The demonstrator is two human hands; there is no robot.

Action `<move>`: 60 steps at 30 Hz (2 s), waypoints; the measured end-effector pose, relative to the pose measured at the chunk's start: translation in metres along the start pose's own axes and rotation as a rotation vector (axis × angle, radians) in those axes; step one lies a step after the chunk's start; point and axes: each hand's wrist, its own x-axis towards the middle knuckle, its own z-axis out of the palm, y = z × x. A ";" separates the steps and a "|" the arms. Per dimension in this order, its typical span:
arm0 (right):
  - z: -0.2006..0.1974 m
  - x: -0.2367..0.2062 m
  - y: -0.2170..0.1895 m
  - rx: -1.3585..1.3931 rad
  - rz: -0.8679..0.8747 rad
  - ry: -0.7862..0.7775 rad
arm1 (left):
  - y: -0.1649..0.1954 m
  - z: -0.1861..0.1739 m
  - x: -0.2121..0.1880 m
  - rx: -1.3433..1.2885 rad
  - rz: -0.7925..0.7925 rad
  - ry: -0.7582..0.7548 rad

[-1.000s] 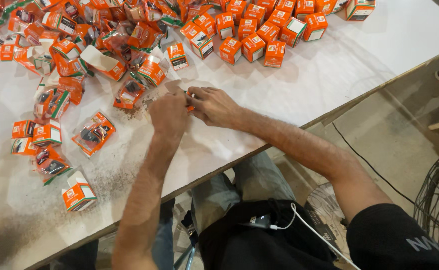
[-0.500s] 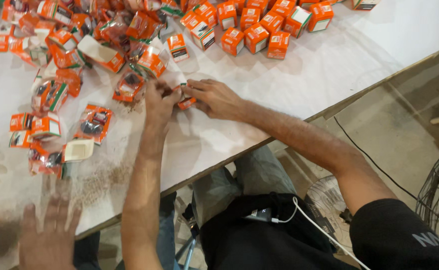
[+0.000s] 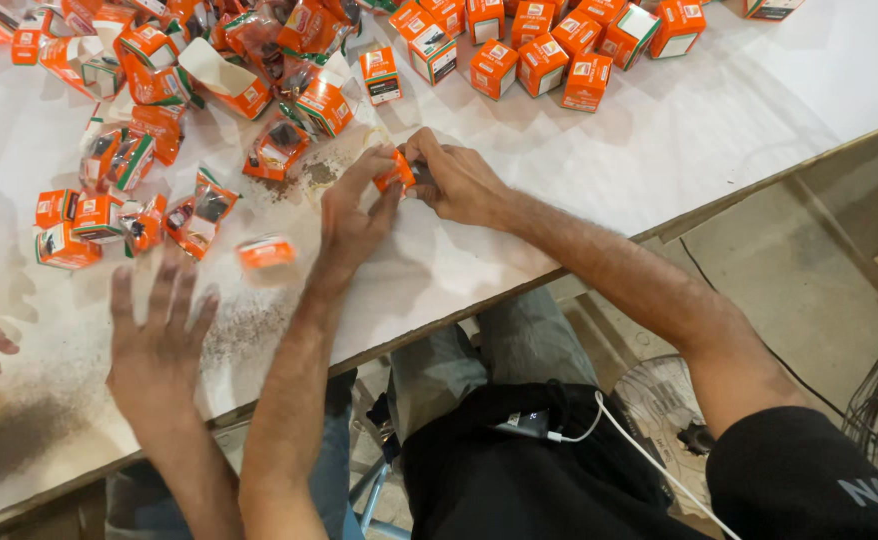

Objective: The person picks up small plastic-wrapped items and orange cardboard boxes from a pile on the table, opens a box, places an item inside, and folds the box closed, setting finished boxes aside and repeating the packing cycle with both hands.

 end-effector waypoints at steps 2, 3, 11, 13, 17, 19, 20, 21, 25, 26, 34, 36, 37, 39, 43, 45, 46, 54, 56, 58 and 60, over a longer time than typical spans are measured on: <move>0.000 0.001 0.001 0.019 -0.047 0.027 | -0.002 0.003 0.000 -0.147 -0.095 0.014; 0.000 0.001 0.000 0.031 -0.070 0.040 | -0.004 0.005 0.000 -0.148 -0.080 0.020; -0.002 -0.001 -0.003 0.048 -0.018 0.002 | -0.007 0.003 -0.005 0.086 0.150 -0.057; -0.001 0.000 -0.002 0.028 -0.070 0.019 | -0.004 0.000 -0.006 0.183 0.201 -0.110; 0.005 0.003 -0.004 -0.023 -0.236 0.012 | -0.003 -0.004 -0.004 0.288 0.220 -0.153; 0.000 0.009 -0.001 -0.157 -0.208 0.013 | -0.010 -0.006 0.003 0.239 0.191 -0.120; -0.004 0.011 0.002 -0.281 -0.166 0.043 | -0.015 -0.007 0.009 0.211 0.174 -0.105; -0.009 0.013 0.005 -0.407 -0.126 0.074 | -0.021 -0.008 0.017 0.319 0.187 -0.015; -0.017 0.008 0.017 -0.703 -0.122 0.455 | -0.044 -0.015 0.059 0.641 0.154 0.266; -0.013 0.006 0.019 -0.599 -0.141 0.398 | -0.047 -0.017 0.068 0.696 0.132 0.326; 0.012 0.004 0.037 0.488 -0.050 0.129 | -0.026 0.025 0.043 -0.109 -0.103 0.192; 0.013 0.007 0.034 0.744 0.000 0.112 | -0.027 0.023 0.030 -0.005 -0.071 0.120; 0.013 0.007 0.030 0.540 0.116 0.063 | -0.030 0.017 0.027 0.044 -0.053 0.084; 0.011 0.006 0.023 0.127 0.339 -0.032 | -0.044 -0.012 0.036 0.433 -0.377 0.097; 0.007 0.004 0.013 0.101 -0.067 0.048 | -0.061 -0.063 0.051 0.943 -0.121 0.137; 0.004 0.004 0.012 0.121 -0.043 0.006 | -0.063 -0.070 0.050 0.835 -0.198 -0.045; 0.002 0.004 0.013 0.124 -0.120 0.022 | -0.062 -0.070 0.048 0.819 -0.192 -0.129; -0.011 0.006 0.013 0.183 0.005 -0.007 | -0.012 -0.038 0.019 0.287 -0.007 0.241; -0.011 0.007 0.012 0.190 0.024 -0.006 | 0.000 -0.017 0.009 0.029 0.187 0.392; -0.010 0.006 0.012 0.204 0.022 -0.007 | 0.006 0.003 0.005 0.100 0.307 0.321; -0.009 0.006 0.012 0.217 -0.008 0.002 | 0.007 0.013 0.004 0.162 0.336 0.229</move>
